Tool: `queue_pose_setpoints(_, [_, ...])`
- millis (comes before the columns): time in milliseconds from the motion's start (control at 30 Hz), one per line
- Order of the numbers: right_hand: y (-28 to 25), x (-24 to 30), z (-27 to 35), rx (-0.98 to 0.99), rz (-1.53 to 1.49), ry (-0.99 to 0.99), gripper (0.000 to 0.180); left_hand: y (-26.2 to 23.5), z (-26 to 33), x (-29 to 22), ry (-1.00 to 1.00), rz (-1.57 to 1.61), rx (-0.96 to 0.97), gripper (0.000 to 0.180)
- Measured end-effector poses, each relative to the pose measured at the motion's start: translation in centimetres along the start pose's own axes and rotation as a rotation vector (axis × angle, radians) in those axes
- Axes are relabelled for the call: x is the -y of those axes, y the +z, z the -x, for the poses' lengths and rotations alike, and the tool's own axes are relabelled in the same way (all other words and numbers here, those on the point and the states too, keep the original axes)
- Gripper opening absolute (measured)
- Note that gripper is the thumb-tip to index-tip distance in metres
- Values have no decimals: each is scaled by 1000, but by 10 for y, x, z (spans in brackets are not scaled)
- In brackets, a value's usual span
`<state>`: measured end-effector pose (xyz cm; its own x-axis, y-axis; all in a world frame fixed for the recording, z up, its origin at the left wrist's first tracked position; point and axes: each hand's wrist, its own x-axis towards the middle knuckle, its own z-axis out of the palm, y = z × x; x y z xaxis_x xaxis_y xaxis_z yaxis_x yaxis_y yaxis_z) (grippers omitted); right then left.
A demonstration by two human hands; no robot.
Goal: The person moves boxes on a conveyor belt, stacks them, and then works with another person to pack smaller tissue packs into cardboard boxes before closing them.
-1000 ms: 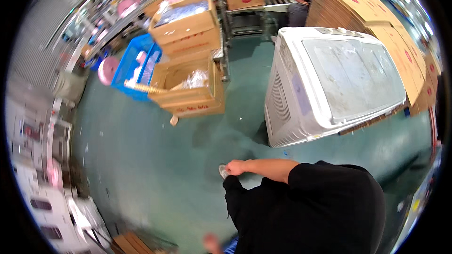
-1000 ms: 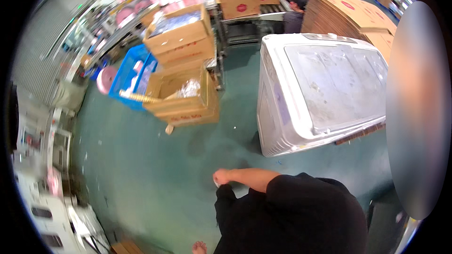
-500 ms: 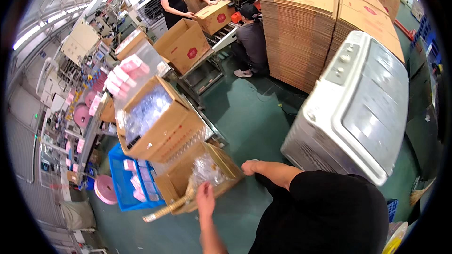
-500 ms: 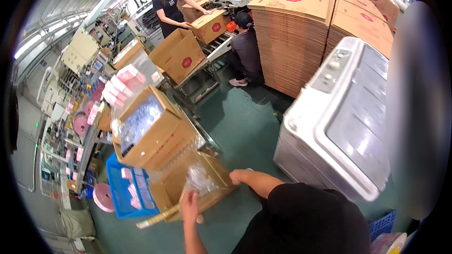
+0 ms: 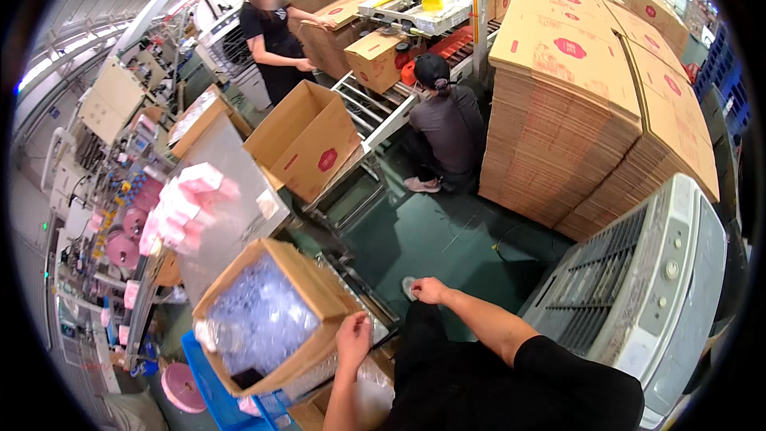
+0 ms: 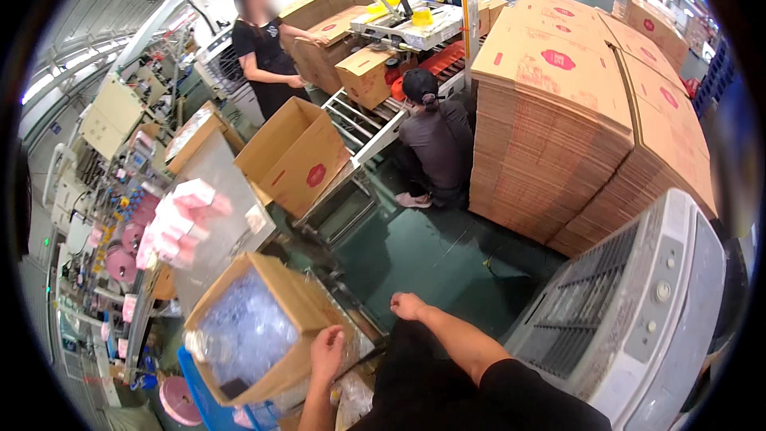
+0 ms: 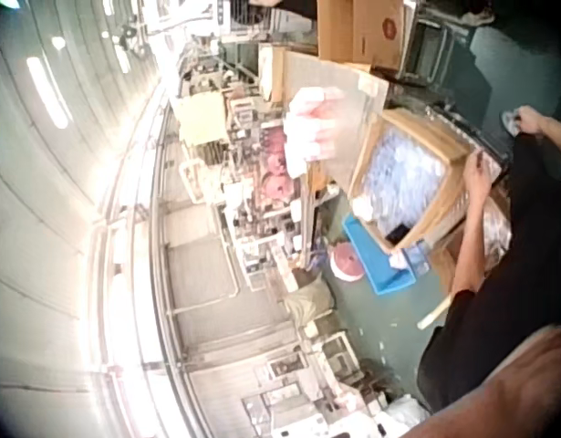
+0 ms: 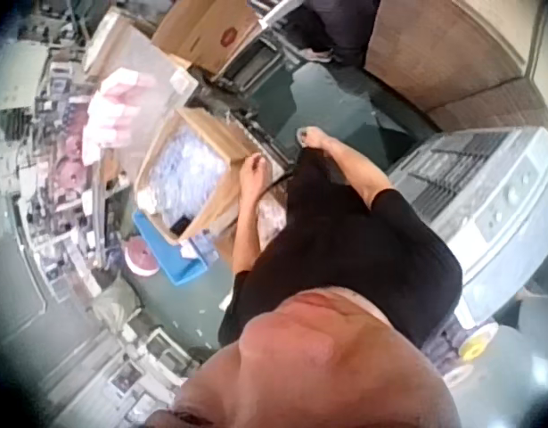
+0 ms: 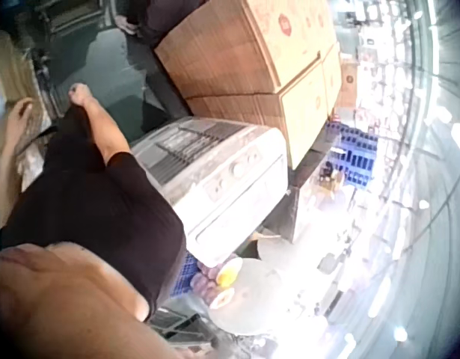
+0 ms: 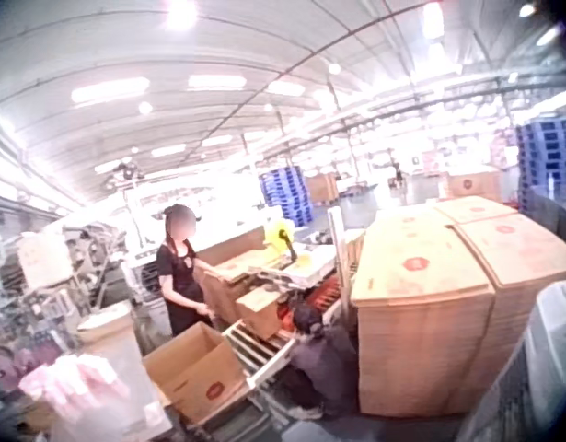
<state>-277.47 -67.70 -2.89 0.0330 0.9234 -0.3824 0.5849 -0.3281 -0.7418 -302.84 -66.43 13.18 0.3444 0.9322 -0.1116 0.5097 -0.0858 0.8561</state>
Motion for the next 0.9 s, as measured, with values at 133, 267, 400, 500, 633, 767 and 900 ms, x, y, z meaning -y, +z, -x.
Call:
queue_pose_setpoints(133, [-67,-61,-77,13,74,169,32,-9,-143,24,24,61,-97,20])
queue_pose_setpoints(267, [-141,-90,-127,6,145,342,31,-36,-263,-11,11,117,-161,20])
queue_pose_setpoints(400, [-214,-34,-208,0,36,298,27,-91,-362,-3,55,58,-342,21])
queue_pose_setpoints(500, [-238,5,-277,-68,-15,94,20,-128,-427,0,33,-8,-523,22])
queue_pose_setpoints(633, [-227,135,-397,184,-135,-233,21,-196,-465,45,-154,-137,-810,23])
queue_pose_setpoints(767, [-216,326,-516,381,-101,-636,24,-269,-444,122,-452,-191,-1032,25])
queue_pose_setpoints(900, [-171,477,-637,458,-140,-681,31,-392,-436,174,-535,-496,-1058,30])
